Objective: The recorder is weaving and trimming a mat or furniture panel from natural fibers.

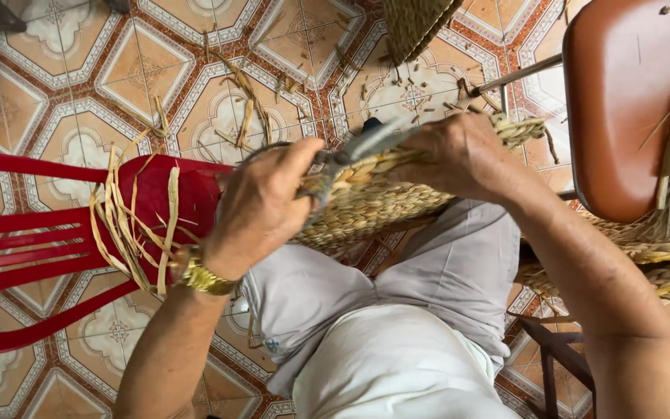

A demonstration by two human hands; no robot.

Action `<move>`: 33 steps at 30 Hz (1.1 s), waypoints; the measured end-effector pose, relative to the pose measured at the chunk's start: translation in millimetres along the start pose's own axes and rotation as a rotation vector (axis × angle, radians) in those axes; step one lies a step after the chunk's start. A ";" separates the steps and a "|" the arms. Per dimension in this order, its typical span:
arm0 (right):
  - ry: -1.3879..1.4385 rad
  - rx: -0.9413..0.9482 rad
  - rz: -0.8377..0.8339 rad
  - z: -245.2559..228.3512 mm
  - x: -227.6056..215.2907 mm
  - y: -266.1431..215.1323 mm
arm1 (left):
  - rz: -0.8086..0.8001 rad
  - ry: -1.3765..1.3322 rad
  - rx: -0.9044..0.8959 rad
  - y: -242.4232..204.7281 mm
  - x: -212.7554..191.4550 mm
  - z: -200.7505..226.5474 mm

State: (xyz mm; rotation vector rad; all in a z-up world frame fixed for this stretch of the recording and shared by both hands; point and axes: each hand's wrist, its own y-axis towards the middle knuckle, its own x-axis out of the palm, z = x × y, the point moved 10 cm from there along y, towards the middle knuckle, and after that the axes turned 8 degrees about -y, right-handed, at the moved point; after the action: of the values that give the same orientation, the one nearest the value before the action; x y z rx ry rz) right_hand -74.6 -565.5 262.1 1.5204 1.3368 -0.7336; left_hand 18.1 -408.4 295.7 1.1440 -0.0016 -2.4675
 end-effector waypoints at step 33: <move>0.557 0.512 0.492 80.5 -77.7 -143.5 | 0.104 -0.429 -0.183 -30.0 10.6 17.0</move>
State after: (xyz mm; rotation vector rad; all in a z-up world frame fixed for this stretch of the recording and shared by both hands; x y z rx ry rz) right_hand -218.5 -676.9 264.0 2.4841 1.1125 -0.3507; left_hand -11.6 -387.9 294.0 0.5132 0.0374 -2.5093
